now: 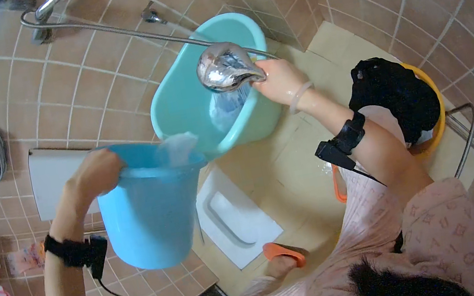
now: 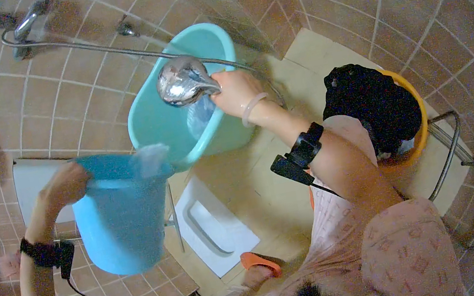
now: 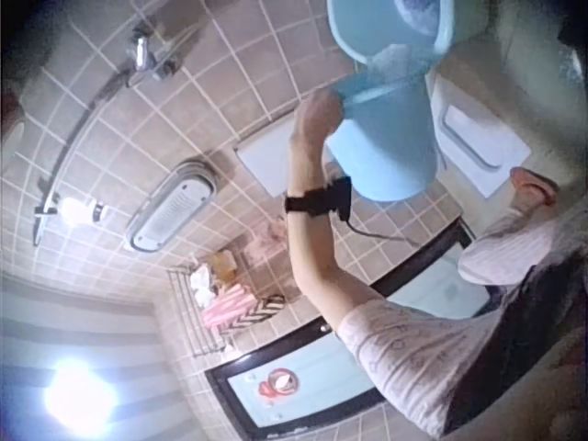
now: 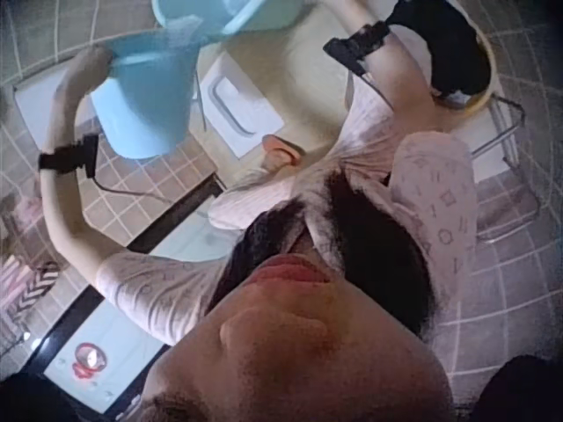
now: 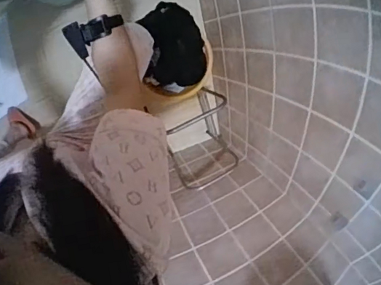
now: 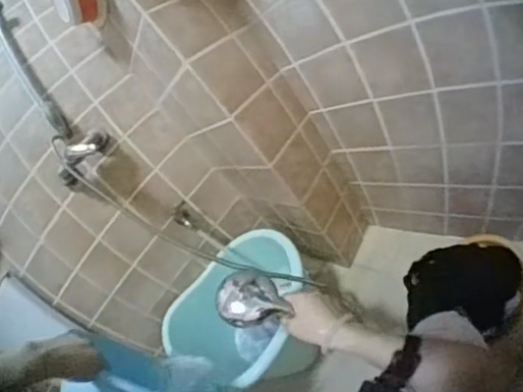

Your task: The recorder hand-washes several items of clothing in plastic basins using a showerhead to fill and rinse.

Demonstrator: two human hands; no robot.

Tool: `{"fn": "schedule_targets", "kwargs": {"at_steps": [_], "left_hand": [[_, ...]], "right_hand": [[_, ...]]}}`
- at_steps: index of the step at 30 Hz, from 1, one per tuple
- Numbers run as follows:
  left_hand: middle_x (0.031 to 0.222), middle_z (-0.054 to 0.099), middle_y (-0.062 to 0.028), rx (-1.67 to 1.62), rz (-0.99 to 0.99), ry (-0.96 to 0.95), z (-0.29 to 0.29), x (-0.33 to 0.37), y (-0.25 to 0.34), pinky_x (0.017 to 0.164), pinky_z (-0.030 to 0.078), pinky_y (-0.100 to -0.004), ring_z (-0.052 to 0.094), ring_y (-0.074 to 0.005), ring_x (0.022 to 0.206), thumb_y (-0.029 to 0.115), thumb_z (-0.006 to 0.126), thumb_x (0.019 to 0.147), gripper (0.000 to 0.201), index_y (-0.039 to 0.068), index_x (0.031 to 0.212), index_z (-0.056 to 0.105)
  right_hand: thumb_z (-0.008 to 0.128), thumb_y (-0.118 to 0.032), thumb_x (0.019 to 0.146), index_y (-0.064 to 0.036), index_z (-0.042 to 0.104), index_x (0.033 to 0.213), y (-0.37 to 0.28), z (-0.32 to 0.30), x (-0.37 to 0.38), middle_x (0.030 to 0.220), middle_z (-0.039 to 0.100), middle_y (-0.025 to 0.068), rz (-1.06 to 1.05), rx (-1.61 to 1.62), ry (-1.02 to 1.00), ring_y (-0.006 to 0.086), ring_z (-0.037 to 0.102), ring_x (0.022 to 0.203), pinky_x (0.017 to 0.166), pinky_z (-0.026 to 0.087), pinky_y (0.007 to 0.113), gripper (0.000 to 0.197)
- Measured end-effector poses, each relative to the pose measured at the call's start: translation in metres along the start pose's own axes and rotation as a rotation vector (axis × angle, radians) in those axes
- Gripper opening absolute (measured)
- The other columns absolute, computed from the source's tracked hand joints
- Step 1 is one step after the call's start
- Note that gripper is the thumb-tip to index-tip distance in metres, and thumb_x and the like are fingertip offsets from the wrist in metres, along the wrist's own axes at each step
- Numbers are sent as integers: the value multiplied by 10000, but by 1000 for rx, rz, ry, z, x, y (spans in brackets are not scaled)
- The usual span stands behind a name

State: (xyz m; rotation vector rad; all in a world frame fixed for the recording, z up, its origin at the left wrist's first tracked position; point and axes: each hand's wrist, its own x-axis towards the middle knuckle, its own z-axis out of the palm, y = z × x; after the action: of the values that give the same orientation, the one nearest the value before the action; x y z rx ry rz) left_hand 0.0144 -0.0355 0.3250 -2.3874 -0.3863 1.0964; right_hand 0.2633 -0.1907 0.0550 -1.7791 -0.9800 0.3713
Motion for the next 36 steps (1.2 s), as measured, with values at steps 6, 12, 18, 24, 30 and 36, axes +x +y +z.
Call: {"fn": "schedule_targets", "kwargs": {"at_steps": [6, 12, 18, 24, 30, 36], "left_hand": [[725, 634, -154, 275, 22, -95, -13, 47, 10, 618, 515, -398, 631, -312, 718, 48, 562, 689, 102, 53, 699, 663], [707, 638, -156, 371, 113, 18, -29, 91, 31, 591, 519, -384, 642, -305, 695, 65, 578, 692, 93, 22, 691, 661], [700, 645, -121, 487, 241, 127, -32, 102, 48, 580, 520, -358, 647, -269, 691, 61, 608, 677, 57, 46, 682, 663], [705, 648, -107, 477, 205, 149, -26, 86, 64, 566, 517, -344, 650, -241, 681, 77, 607, 683, 57, 68, 684, 664], [747, 653, -103, 336, 124, -34, 17, 19, 79, 563, 512, -348, 648, -249, 711, 97, 615, 671, 67, 67, 710, 660], [775, 631, -171, -209, 84, -173, 128, -59, 82, 617, 507, -424, 623, -339, 755, 52, 579, 678, 236, 78, 908, 624]], "right_hand": [[586, -209, 722, -90, 589, 872, -33, -3, -9, 850, 615, 173, 33, 25, -44, 374, 575, 838, 717, 459, 455, 192], [583, -211, 728, -103, 597, 881, -28, 0, -6, 824, 618, 158, 18, -29, -34, 361, 579, 799, 694, 456, 448, 188], [586, -200, 729, -109, 594, 907, -40, 10, -8, 849, 621, 149, 2, -25, -81, 348, 581, 825, 708, 455, 444, 200], [587, -190, 729, -104, 594, 927, -42, 21, -9, 856, 621, 154, -15, -39, -73, 350, 581, 833, 715, 455, 449, 216], [609, -207, 709, -77, 620, 931, -29, 37, -12, 869, 628, 177, -34, -52, -55, 351, 594, 839, 742, 472, 425, 258], [668, -361, 720, -42, 626, 950, -31, 81, -28, 816, 644, 157, -98, 329, -220, 297, 619, 768, 705, 467, 375, 395]]}}
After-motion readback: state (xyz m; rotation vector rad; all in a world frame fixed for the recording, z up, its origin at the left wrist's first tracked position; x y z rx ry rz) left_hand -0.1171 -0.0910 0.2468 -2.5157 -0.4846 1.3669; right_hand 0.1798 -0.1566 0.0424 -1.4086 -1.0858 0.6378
